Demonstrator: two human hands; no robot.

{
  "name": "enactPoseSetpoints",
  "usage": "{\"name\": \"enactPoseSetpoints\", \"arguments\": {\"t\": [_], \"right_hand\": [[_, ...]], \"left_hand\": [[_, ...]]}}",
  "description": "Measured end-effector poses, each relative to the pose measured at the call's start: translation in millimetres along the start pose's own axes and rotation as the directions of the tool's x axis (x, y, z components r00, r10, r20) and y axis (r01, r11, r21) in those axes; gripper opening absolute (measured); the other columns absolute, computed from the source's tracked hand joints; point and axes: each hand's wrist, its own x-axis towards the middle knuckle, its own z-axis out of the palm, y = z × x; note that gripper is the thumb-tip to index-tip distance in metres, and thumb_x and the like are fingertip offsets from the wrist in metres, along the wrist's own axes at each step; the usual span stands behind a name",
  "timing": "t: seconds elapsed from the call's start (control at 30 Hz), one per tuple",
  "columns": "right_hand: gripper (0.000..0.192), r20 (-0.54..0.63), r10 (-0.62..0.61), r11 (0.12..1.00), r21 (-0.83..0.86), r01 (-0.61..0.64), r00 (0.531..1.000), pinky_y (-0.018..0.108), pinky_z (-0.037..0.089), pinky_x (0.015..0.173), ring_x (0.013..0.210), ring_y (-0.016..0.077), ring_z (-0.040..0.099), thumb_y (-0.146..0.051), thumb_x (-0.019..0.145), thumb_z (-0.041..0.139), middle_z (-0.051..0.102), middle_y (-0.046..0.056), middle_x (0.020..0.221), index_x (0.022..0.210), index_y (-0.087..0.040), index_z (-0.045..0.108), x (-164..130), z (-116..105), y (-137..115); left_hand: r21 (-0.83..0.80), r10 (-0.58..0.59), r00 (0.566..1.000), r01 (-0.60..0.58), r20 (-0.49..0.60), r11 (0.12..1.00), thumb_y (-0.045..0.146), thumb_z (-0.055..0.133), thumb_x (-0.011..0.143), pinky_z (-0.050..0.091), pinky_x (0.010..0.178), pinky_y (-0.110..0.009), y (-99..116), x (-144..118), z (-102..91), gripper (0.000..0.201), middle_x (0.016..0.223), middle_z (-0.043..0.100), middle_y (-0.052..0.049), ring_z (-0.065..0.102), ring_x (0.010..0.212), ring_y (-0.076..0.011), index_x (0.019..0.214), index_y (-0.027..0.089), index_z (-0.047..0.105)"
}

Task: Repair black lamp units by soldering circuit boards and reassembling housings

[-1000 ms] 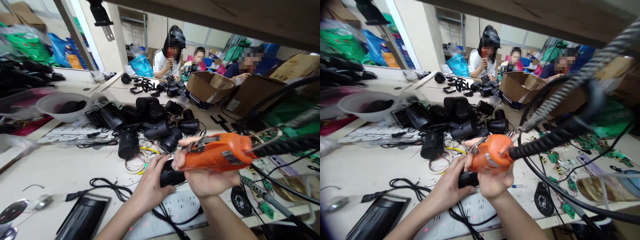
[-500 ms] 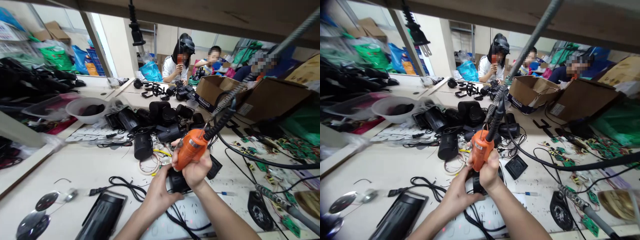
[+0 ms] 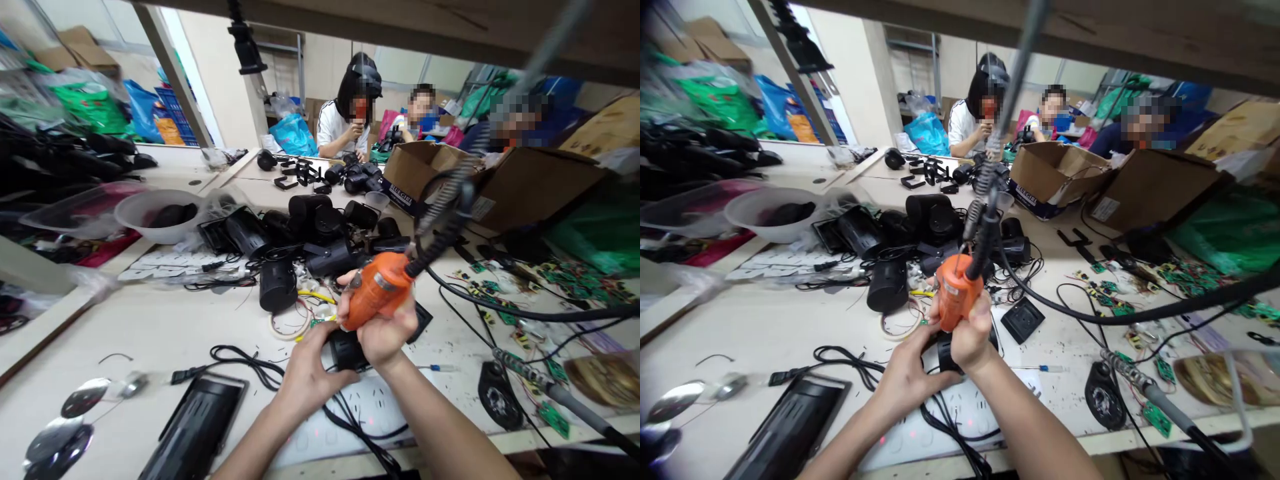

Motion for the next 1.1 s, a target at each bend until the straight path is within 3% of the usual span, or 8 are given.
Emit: {"name": "enactPoseSetpoints", "arguments": {"t": [0.13, 0.23, 0.5, 0.6, 0.73, 0.9, 1.03, 1.1], "right_hand": [[0.064, 0.019, 0.015, 1.000, 0.005, -0.015, 1.000, 0.033, 0.048, 0.045, 0.048, 0.0198, 0.056, -0.075, 0.077, 0.049, 0.063, 0.005, 0.061, 0.090, -0.016, 0.070, -22.7, 2.3, -34.3], [0.064, 0.038, 0.033, 0.999, -0.018, -0.032, 0.999, 0.035, 0.049, 0.047, 0.049, 0.0210, 0.056, -0.077, 0.075, 0.051, 0.061, 0.004, 0.058, 0.089, -0.017, 0.070, -38.3, -0.9, -41.6], [0.056, 0.022, 0.062, 0.997, -0.040, -0.061, 0.998, 0.039, 0.052, 0.052, 0.057, 0.0220, 0.058, -0.072, 0.071, 0.062, 0.061, 0.006, 0.073, 0.089, -0.020, 0.068, -52.7, -7.7, -28.2], [0.057, 0.051, 0.082, 0.996, -0.034, -0.080, 0.995, 0.038, 0.052, 0.052, 0.057, 0.0219, 0.057, -0.074, 0.068, 0.064, 0.058, 0.004, 0.068, 0.085, -0.020, 0.066, -53.6, -11.3, -25.7], [0.057, 0.051, 0.199, 0.980, -0.003, -0.199, 0.979, 0.037, 0.051, 0.054, 0.052, 0.0203, 0.055, -0.078, 0.072, 0.059, 0.054, -0.001, 0.058, 0.086, -0.023, 0.065, -57.4, -19.9, -11.2], [0.054, -0.093, 0.139, 0.990, -0.021, -0.141, 0.986, 0.034, 0.048, 0.047, 0.047, 0.0189, 0.049, -0.077, 0.080, 0.049, 0.049, -0.002, 0.054, 0.086, -0.026, 0.064, -66.6, -24.3, 14.5], [0.052, -0.078, 0.035, 0.999, -0.038, -0.038, 0.996, 0.034, 0.047, 0.046, 0.045, 0.0182, 0.047, -0.074, 0.080, 0.049, 0.049, -0.001, 0.054, 0.083, -0.025, 0.063, -63.0, -22.4, 16.3], [0.048, -0.018, 0.060, 0.998, -0.002, -0.060, 0.998, 0.032, 0.046, 0.044, 0.042, 0.0170, 0.045, -0.070, 0.080, 0.052, 0.046, -0.002, 0.050, 0.074, -0.024, 0.061, -56.1, -18.2, 6.1]], "left_hand": [[-0.004, 0.014, 1.000, -0.014, 0.018, 1.000, 0.022, 0.084, 0.059, 0.051, 0.089, -0.041, -2.5, -0.6, -1.1, 0.060, 0.108, 0.069, -0.007, 0.065, 0.100, -0.0264, 0.114, 0.020, 0.059], [-0.031, 0.022, 1.000, -0.021, 0.018, 0.999, 0.023, 0.083, 0.060, 0.051, 0.090, -0.041, -4.2, -1.4, -0.3, 0.058, 0.109, 0.068, -0.007, 0.064, 0.102, -0.0264, 0.113, 0.020, 0.059], [-0.032, 0.080, 0.997, -0.080, -0.005, 0.996, 0.020, 0.077, 0.063, 0.051, 0.092, -0.042, 1.5, -2.1, -0.7, 0.057, 0.110, 0.069, -0.008, 0.064, 0.105, -0.0275, 0.117, 0.022, 0.060], [-0.018, 0.094, 0.995, -0.095, -0.034, 0.995, 0.020, 0.077, 0.062, 0.053, 0.089, -0.040, 4.2, -1.6, -1.3, 0.053, 0.108, 0.070, -0.008, 0.066, 0.101, -0.0271, 0.114, 0.022, 0.063], [0.001, 0.067, 0.996, -0.067, -0.060, 0.998, 0.021, 0.078, 0.059, 0.054, 0.084, -0.038, 5.1, -1.4, 0.0, 0.052, 0.101, 0.071, -0.006, 0.067, 0.094, -0.0257, 0.110, 0.021, 0.064], [0.034, 0.010, 0.998, -0.008, -0.069, 0.999, 0.019, 0.077, 0.056, 0.055, 0.075, -0.036, 7.7, -2.3, 1.7, 0.049, 0.094, 0.071, -0.004, 0.067, 0.083, -0.0233, 0.103, 0.021, 0.062], [0.042, 0.058, 0.995, -0.055, -0.082, 0.998, 0.018, 0.075, 0.058, 0.054, 0.076, -0.035, 9.7, -3.5, 3.2, 0.049, 0.095, 0.069, -0.006, 0.066, 0.084, -0.0229, 0.104, 0.020, 0.058], [0.042, 0.088, 0.993, -0.085, -0.078, 0.996, 0.017, 0.071, 0.063, 0.053, 0.076, -0.035, 9.7, -4.1, 4.6, 0.043, 0.095, 0.067, -0.006, 0.065, 0.085, -0.0224, 0.103, 0.020, 0.057]]}}
